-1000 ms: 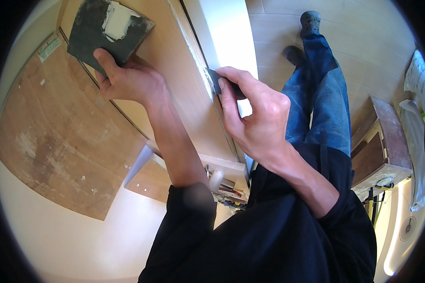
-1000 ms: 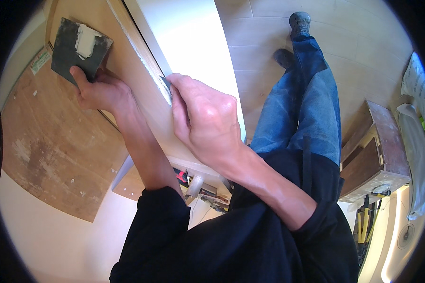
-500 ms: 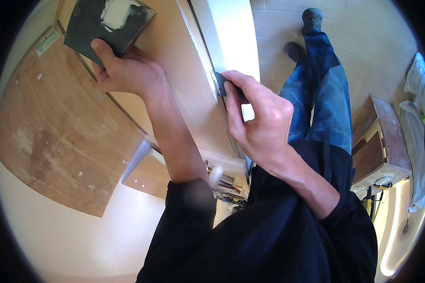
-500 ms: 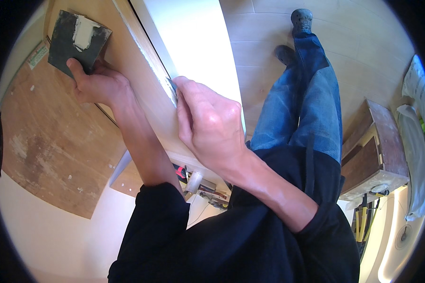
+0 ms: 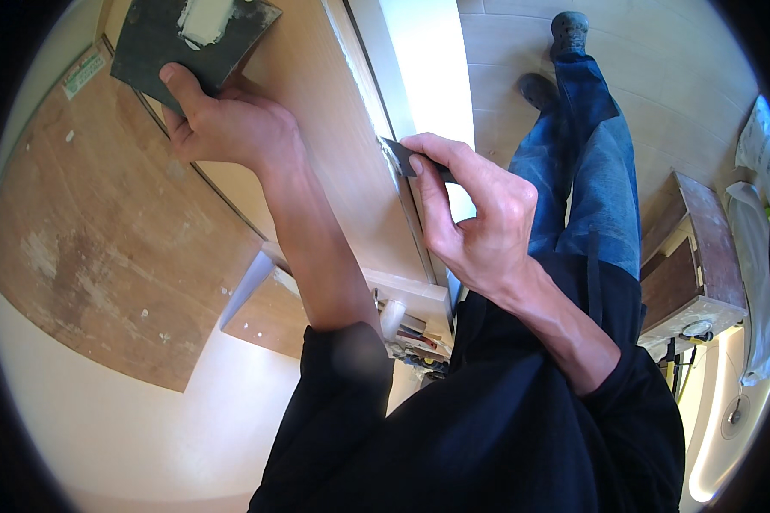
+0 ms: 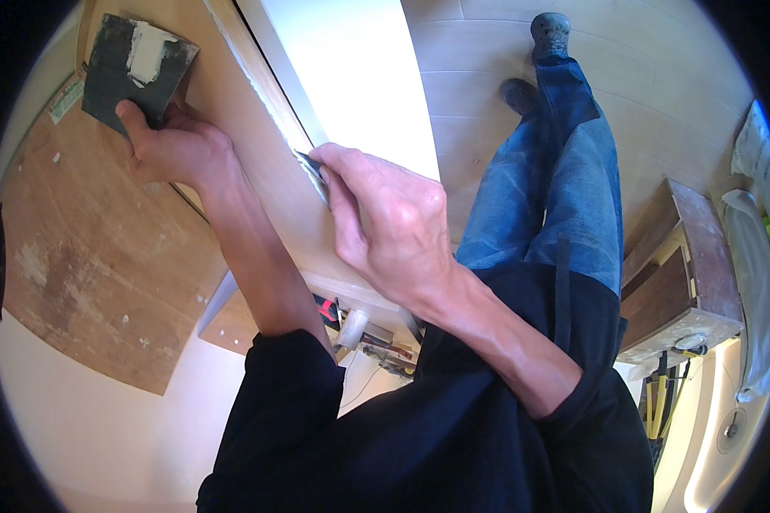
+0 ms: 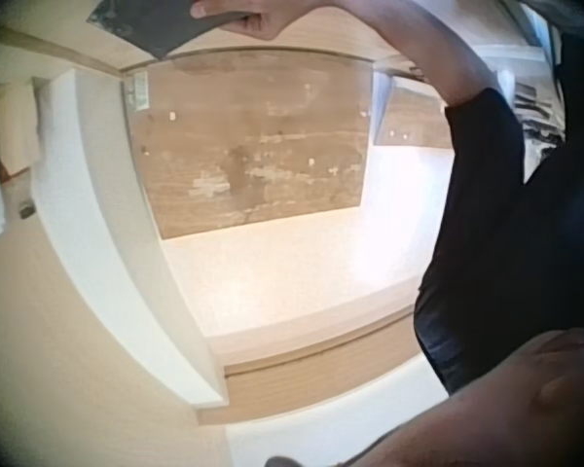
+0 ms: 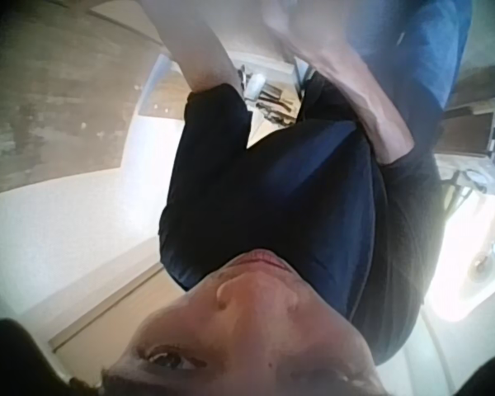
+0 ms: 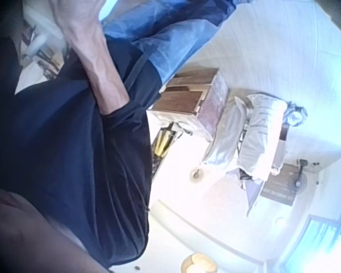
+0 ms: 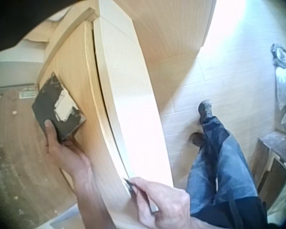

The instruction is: The person applies a white sealant to the vertical edge of a wooden cabinet using a small putty knife and a larger trowel. They repeatedly scoop sealant from the trowel and smooth it along the seam, then walk to a sink area to clean the tools.

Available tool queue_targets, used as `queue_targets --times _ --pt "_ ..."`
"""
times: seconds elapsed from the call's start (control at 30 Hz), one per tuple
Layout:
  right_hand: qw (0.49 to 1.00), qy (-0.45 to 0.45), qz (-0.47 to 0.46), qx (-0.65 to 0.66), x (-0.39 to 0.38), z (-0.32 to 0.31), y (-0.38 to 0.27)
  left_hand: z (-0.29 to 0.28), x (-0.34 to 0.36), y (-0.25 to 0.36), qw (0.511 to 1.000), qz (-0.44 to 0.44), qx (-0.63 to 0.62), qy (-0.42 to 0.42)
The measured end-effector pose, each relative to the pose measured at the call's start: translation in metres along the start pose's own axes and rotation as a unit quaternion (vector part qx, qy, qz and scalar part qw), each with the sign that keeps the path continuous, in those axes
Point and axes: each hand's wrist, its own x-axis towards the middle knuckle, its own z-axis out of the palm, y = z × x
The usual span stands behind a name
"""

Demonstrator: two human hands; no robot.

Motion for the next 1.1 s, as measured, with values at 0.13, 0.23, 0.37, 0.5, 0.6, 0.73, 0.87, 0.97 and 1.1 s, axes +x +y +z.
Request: queue_targets --times 0.13,0.23,0.37,0.5,0.6,0.73,0.87,0.97,1.1 --pt "0.999 0.033 -0.022 0.024 -0.002 -0.002 0.0 -0.001 0.002 0.0 1.0 0.001 0.0 0.003" --pt "0.997 0.038 0.052 0.037 0.0 -0.001 -0.001 -0.002 0.003 -0.001 1.0 0.0 -0.01 0.0" --pt "0.999 0.03 0.015 -0.001 0.003 0.004 -0.003 -0.002 0.004 -0.002 1.0 -0.003 -0.019 -0.005" --pt "1.0 0.02 -0.001 -0.003 0.0 0.004 -0.003 0.0 0.002 0.0 1.0 -0.004 -0.012 0.006" --pt "0.998 0.031 0.028 0.057 -0.004 0.002 -0.004 0.0 0.002 0.0 1.0 0.0 -0.019 0.002" --pt "0.997 0.04 0.057 0.035 -0.005 0.003 -0.004 -0.001 0.003 0.0 1.0 0.0 -0.018 0.003" --pt "0.999 0.015 0.036 0.006 -0.006 0.004 -0.005 0.0 0.001 0.001 1.0 -0.013 -0.014 0.008" --pt "1.0 0.003 0.013 0.011 -0.01 0.001 -0.004 0.001 0.0 0.002 1.0 -0.01 -0.011 0.009" --pt "0.989 0.02 0.106 0.101 -0.017 -0.007 0.002 -0.001 0.001 0.003 1.0 -0.011 -0.011 -0.005"
